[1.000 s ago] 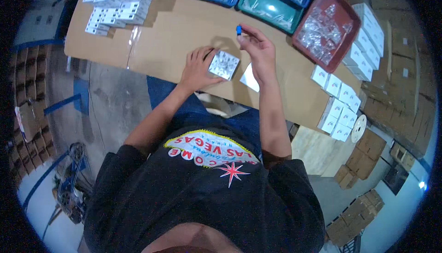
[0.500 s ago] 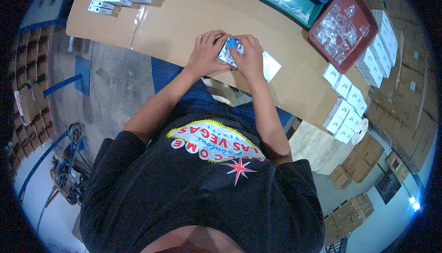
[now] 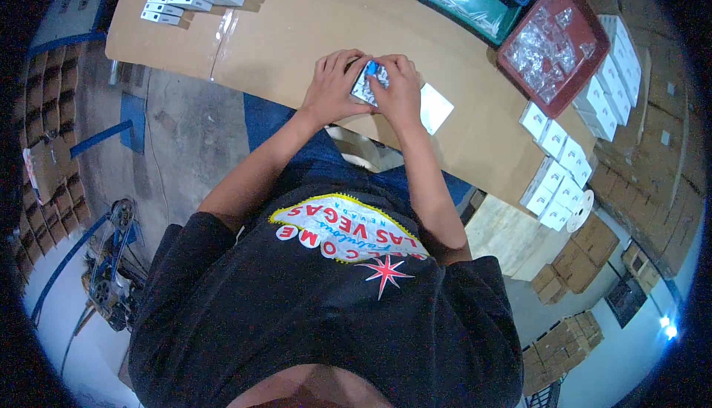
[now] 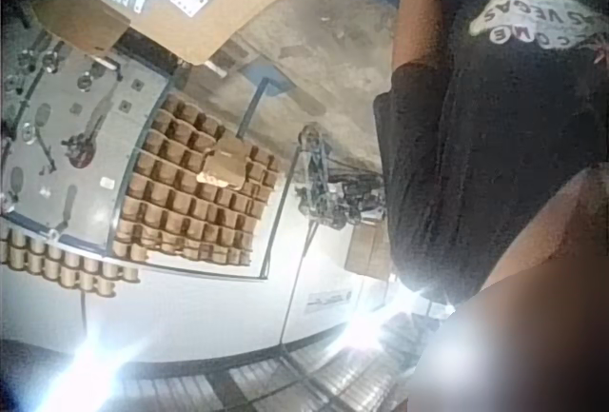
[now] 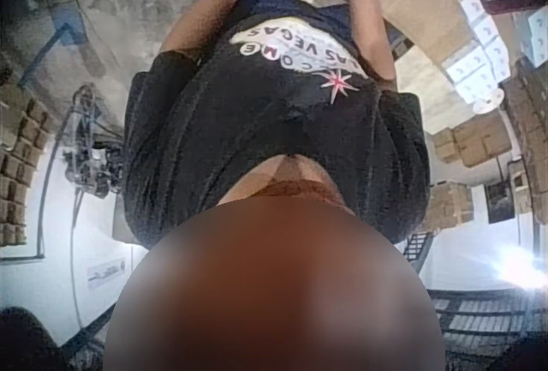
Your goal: The recorder assembles small white plastic device housings by inserting blue components and snapping the pieces together.
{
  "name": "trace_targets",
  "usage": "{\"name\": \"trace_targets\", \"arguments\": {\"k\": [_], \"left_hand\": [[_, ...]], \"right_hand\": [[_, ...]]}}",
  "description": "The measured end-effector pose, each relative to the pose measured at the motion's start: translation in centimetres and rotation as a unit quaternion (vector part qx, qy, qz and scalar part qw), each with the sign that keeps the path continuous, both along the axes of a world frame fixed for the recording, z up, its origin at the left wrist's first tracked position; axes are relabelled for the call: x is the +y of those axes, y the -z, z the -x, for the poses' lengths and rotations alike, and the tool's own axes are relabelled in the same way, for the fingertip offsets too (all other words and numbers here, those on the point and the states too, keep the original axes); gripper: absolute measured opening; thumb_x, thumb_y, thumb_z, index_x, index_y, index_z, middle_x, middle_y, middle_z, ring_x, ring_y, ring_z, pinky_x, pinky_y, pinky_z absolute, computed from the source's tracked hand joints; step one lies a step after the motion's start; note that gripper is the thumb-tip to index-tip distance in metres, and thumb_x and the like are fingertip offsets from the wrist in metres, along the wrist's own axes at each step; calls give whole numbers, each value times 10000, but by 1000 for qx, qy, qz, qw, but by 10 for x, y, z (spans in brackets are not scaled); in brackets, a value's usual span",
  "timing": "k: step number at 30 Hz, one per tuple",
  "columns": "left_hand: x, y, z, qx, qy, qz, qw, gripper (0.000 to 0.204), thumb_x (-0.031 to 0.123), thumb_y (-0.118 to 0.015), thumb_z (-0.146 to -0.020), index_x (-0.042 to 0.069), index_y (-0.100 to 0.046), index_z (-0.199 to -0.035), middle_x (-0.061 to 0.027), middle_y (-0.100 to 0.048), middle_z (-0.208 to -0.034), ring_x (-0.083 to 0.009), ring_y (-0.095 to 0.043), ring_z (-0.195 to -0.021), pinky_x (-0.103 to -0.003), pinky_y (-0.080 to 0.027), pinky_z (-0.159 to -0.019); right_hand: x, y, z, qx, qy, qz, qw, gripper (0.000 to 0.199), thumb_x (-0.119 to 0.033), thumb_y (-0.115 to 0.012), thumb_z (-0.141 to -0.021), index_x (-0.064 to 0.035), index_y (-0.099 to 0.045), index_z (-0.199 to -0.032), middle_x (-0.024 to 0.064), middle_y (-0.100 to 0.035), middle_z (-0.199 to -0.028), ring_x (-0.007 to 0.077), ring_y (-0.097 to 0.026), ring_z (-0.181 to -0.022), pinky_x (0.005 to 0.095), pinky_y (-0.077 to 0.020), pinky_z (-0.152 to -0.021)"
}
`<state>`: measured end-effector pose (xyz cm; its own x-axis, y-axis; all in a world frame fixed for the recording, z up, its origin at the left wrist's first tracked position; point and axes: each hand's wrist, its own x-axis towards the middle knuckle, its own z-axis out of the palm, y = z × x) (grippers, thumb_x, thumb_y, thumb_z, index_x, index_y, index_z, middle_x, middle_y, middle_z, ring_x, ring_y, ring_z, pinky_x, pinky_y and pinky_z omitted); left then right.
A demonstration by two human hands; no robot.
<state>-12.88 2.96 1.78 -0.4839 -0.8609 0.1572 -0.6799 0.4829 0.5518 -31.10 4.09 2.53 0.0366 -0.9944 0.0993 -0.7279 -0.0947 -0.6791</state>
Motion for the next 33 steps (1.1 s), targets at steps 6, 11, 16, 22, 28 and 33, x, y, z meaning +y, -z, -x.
{"name": "trace_targets", "arguments": {"k": [6, 11, 16, 22, 28, 33], "left_hand": [[0, 0, 0, 0, 0, -4, 1000, 974, 609, -837, -652, 137, -505, -1437, -67, -501, -1389, -268, -418, -1366, -455, -298, -1123], [0, -2, 0, -2, 0, -2, 1000, 959, 613, -827, -666, 135, -506, -1433, -70, -501, -1387, -267, -422, -1361, -460, -301, -1120], [0, -2, 0, -7, 2, -1, 1000, 956, 623, -819, -672, 131, -510, -1431, -75, -506, -1381, -270, -431, -1353, -456, -309, -1114], [1, -2, 0, 8, -1, 6, 1000, 960, 606, -830, -663, 129, -514, -1434, -74, -510, -1378, -276, -430, -1353, -453, -311, -1114], [2, -2, 1, -1, -1, 3, 1000, 960, 614, -833, -653, 125, -523, -1419, -70, -509, -1381, -269, -430, -1352, -459, -307, -1117], [0, -2, 2, -3, -3, 1, 1000, 960, 639, -819, -662, 121, -525, -1414, -71, -507, -1381, -266, -430, -1351, -461, -306, -1117]], "right_hand": [[-1, -7, -4, 45, -1, -11, 999, 312, -157, -787, -796, -78, -719, -1090, 75, -647, -1104, 313, -608, -1086, 452, -467, -921], [-3, -1, -4, 26, 6, -16, 1000, 319, -153, -795, -783, -65, -719, -1079, 87, -646, -1105, 320, -604, -1080, 448, -466, -928], [-3, 0, -5, 6, 14, -21, 1000, 326, -147, -798, -773, -52, -717, -1074, 105, -644, -1107, 336, -601, -1073, 449, -475, -936], [-4, 0, -5, 6, 23, -33, 999, 325, -133, -784, -769, -47, -719, -1076, 117, -647, -1101, 341, -600, -1072, 452, -477, -951], [-2, -6, -3, -3, 8, -24, 1000, 341, -128, -781, -768, -51, -720, -1095, 121, -661, -1105, 346, -613, -1055, 458, -488, -943], [0, -18, 6, -223, 86, -106, 965, 392, -85, -767, -866, -30, -675, -1243, 87, -676, -1126, 158, -654, -925, 303, -523, -849]]}}
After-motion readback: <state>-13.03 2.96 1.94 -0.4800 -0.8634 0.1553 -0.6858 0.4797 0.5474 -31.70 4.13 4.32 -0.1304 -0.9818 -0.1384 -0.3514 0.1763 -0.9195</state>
